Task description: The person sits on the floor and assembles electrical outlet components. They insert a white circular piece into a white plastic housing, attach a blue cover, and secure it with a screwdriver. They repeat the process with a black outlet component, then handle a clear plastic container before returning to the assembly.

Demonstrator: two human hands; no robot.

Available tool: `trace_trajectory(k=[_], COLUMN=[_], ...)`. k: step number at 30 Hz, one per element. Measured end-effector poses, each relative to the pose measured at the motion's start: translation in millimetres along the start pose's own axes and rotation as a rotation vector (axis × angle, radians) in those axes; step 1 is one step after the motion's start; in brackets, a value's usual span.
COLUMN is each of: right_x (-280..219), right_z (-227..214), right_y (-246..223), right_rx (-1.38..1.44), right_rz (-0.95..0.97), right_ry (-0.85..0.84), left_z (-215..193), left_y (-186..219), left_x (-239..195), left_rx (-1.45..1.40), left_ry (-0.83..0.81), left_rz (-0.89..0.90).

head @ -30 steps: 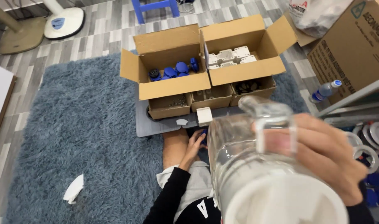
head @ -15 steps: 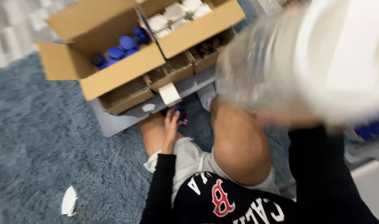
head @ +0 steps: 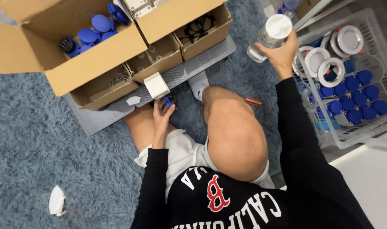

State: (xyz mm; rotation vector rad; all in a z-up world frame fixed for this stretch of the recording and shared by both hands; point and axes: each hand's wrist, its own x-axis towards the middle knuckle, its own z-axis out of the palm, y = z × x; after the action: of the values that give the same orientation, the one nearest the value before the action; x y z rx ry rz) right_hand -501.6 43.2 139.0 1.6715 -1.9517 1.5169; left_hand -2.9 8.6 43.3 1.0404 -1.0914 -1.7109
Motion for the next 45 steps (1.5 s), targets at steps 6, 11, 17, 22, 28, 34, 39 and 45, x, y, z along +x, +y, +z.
trace_trajectory(k=[6, 11, 17, 22, 28, 34, 39, 45], right_x=[-47, -54, -66, -84, -160, -289, -240, -200], right_z=[34, 51, 58, 45, 4, 12, -3, -45], right_y=[59, 75, 83, 90, 5, 83, 49, 25], right_rx=[-0.034, -0.056, -0.012, -0.073, -0.222, -0.359, -0.075, -0.162], right_rz=[0.208, 0.224, 0.270, 0.383, 0.271, 0.202, 0.903, 0.807], right_ry=[0.006, 0.003, 0.009, -0.105, -0.336, -0.673, -0.653, -0.822], left_z=[-4, 1, 9, 11, 2, 17, 42, 63], left_y=[-8, 1, 18, 29, 22, 64, 121, 190], left_x=[-1, -2, -10, -8, -22, -47, -63, -63], left_rx=[-0.026, -0.074, -0.194, -0.237, -0.261, -0.334, -0.362, -0.137], left_ry=[-0.068, -0.087, -0.113, -0.131, -0.121, -0.224, -0.281, -0.274], left_rz=[0.040, 0.061, -0.037, -0.087, -0.061, 0.006, 0.180, 0.408])
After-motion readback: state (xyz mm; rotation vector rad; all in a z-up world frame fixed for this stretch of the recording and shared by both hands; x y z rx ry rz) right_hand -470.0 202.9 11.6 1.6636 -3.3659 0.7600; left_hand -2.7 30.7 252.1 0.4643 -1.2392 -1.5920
